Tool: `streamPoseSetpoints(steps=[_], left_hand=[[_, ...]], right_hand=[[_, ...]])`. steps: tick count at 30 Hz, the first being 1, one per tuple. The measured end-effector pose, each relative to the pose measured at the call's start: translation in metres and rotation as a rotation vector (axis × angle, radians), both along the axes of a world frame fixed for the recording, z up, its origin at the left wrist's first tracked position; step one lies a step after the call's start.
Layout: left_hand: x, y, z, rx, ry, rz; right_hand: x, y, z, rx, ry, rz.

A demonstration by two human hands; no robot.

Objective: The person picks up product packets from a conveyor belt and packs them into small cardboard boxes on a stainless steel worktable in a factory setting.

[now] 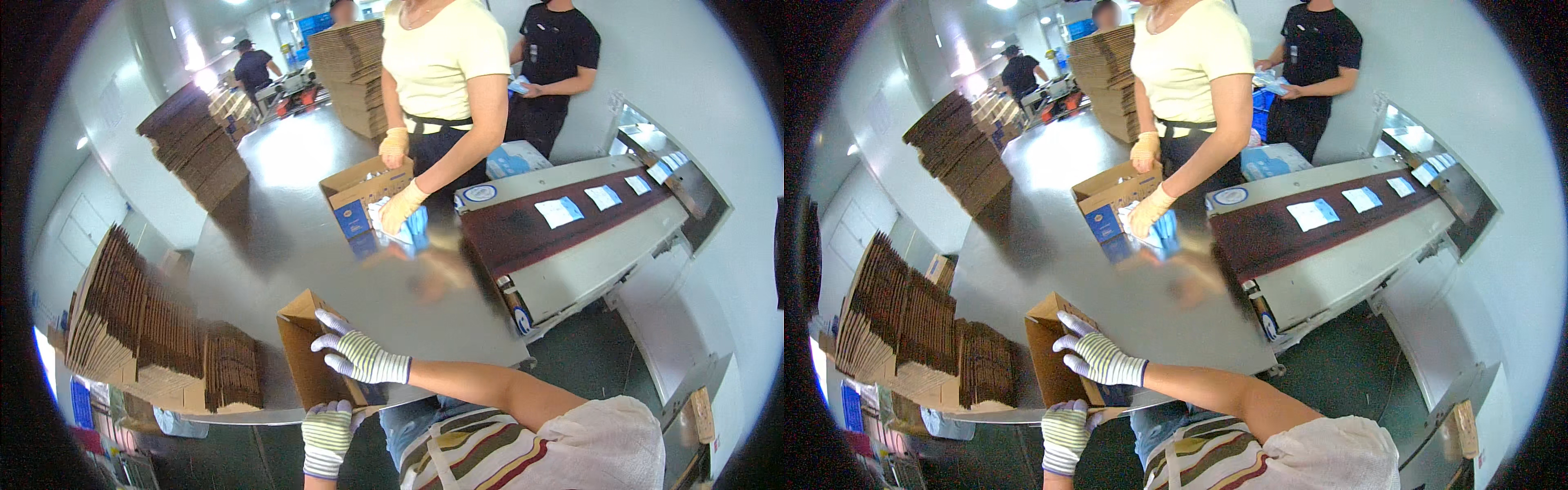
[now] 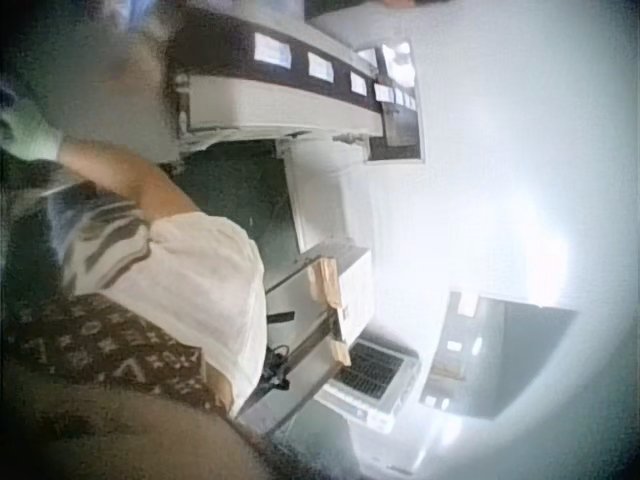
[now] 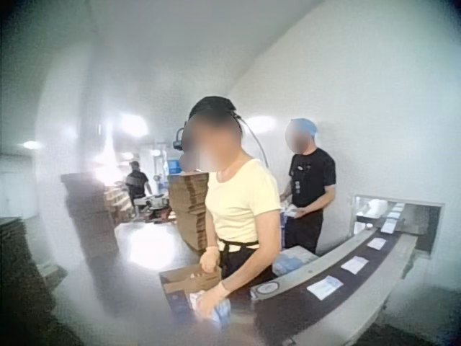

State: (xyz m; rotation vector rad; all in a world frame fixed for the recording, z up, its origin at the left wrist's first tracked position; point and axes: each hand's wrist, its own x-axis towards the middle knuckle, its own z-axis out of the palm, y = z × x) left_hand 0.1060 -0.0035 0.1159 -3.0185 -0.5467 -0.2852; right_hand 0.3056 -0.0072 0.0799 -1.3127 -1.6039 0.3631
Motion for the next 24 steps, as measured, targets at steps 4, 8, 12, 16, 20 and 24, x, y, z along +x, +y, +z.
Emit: streamPoseSetpoints(steps=[4, 8, 12, 16, 20, 24], left_hand=[[0.013, 0.0, 0.002, -0.05, -0.057, 0.027], [0.008, 0.003, 0.002, -0.09, -0.156, 0.019], [-0.007, 0.014, -0.003, -0.023, -0.208, 0.015], [-0.002, 0.017, -0.004, 0.032, -0.162, 0.07], [0.008, 0.026, -0.012, 0.088, -0.218, 0.052], [0.011, 0.03, -0.02, 0.12, -0.257, 0.07]], right_hand=[[0.009, 0.013, -0.004, -0.028, 0.009, 0.063], [0.011, 0.02, -0.004, 0.01, 0.071, 0.133], [0.009, 0.033, -0.011, 0.028, 0.159, 0.185], [0.003, 0.044, -0.015, 0.033, 0.185, 0.214], [-0.002, 0.039, -0.022, -0.005, 0.374, 0.255], [-0.003, 0.003, -0.044, -0.086, 0.318, 0.239]])
